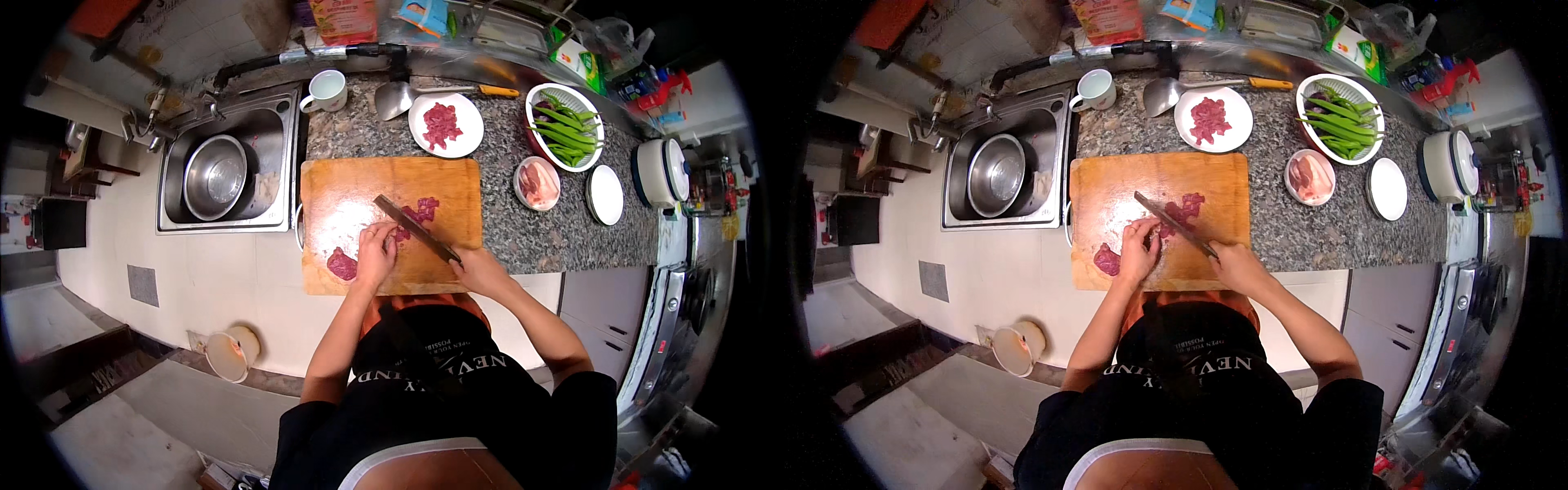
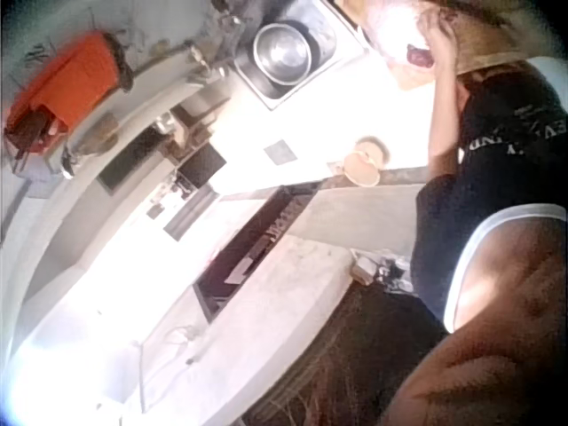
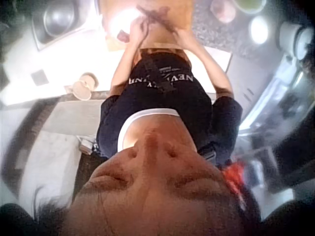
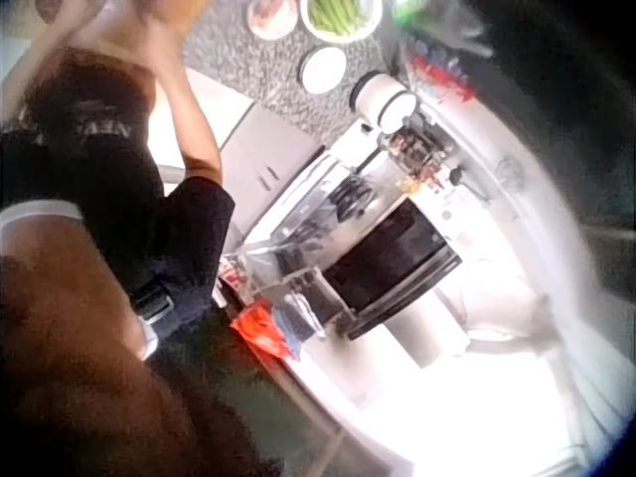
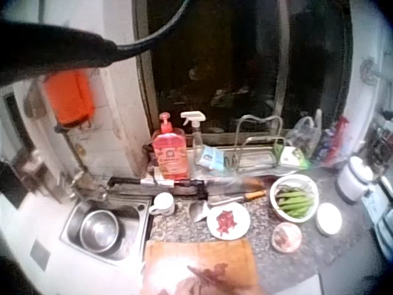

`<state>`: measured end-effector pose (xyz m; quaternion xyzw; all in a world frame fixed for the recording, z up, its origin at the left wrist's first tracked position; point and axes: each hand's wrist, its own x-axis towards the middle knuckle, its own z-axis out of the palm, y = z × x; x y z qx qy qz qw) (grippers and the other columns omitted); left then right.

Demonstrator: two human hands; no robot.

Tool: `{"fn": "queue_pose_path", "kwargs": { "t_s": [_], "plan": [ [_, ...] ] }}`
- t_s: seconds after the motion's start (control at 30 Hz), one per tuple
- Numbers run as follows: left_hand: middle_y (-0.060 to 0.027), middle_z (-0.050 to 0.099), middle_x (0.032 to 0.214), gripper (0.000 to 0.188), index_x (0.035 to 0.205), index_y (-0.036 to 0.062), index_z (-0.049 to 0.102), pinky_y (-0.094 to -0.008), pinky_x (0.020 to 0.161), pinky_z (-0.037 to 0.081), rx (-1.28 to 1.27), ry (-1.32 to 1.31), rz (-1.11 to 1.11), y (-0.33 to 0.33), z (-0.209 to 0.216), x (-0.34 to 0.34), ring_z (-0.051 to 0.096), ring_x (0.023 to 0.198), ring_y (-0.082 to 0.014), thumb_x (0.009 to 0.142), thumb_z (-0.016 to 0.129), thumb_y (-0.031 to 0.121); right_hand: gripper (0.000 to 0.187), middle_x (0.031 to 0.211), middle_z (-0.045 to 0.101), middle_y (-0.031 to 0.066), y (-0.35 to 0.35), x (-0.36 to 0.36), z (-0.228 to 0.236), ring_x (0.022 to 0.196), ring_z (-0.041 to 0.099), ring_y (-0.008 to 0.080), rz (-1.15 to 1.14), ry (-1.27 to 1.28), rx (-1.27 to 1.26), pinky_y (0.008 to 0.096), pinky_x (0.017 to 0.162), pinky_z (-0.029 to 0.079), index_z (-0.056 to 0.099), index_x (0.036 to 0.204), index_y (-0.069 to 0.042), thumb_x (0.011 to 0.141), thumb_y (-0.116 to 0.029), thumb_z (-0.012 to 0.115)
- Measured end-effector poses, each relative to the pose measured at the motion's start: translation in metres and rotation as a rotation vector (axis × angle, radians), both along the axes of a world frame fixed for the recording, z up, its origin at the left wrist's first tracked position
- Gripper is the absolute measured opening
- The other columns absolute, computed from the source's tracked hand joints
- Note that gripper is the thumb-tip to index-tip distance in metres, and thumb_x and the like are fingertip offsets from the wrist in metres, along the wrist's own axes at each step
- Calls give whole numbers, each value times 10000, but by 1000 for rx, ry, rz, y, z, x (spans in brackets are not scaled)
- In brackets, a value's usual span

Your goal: The person slices raw meat on a cutting board using a cleaver, then cleans the cleaver and board in a sink before seasoning the meat with powder from bags.

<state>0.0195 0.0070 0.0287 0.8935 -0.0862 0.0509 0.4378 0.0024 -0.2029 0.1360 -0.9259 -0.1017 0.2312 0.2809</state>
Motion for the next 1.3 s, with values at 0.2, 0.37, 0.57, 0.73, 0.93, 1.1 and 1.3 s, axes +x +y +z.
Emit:
{"fn": "queue_pose_path", "kwargs": {
  "t_s": [0.2,0.37,0.57,0.73,0.93,1.1,1.3],
  "plan": [
    [-112,556,891,229,913,44,572,-333,760,398,-20,97,86,-19,5,-7,494,849,-273,691,629,60,313,716,567,240,-6,-10,-25,684,558,392,-49,-43,62,459,622,446,512,1064,-7,783,-142,497],
    [-105,569,789,131,825,40,588,-329,685,426,42,30,120,-17,-6,-13,519,760,-265,706,631,72,299,726,571,238,-10,-12,-17,692,560,389,-89,-26,78,456,624,450,514,1051,-7,793,-154,483],
    [-104,572,798,88,781,36,592,-340,659,440,-9,-95,110,-11,-16,-21,526,770,-267,699,619,53,251,680,586,210,-3,-17,-10,688,592,358,113,16,-218,459,596,464,493,1000,-23,773,-125,465],
    [-111,572,819,75,751,31,592,-352,675,449,131,-118,83,-13,-27,-19,526,796,-284,681,618,36,259,656,589,199,-3,-24,-17,655,605,345,170,-33,-278,466,567,463,472,990,-41,734,-76,458],
    [-132,567,847,102,785,19,597,-355,717,439,45,-196,82,-18,-15,-16,514,802,-299,683,602,17,235,639,581,204,-3,-20,-3,636,598,357,175,-10,-288,456,549,465,460,965,-30,732,-58,442],
    [-126,566,830,86,793,26,592,-344,711,420,-18,-136,59,-21,-11,-8,507,786,-292,708,598,33,206,628,572,210,-3,-17,-4,624,586,369,64,18,-256,477,552,453,475,941,-28,743,-72,442],
    [-89,548,732,73,730,35,571,-337,656,416,75,-1,33,-11,-7,-14,508,711,-254,713,628,78,187,656,578,208,-6,-19,-8,633,578,382,40,35,-202,504,585,440,490,934,-27,780,-111,428]
  ]
}}
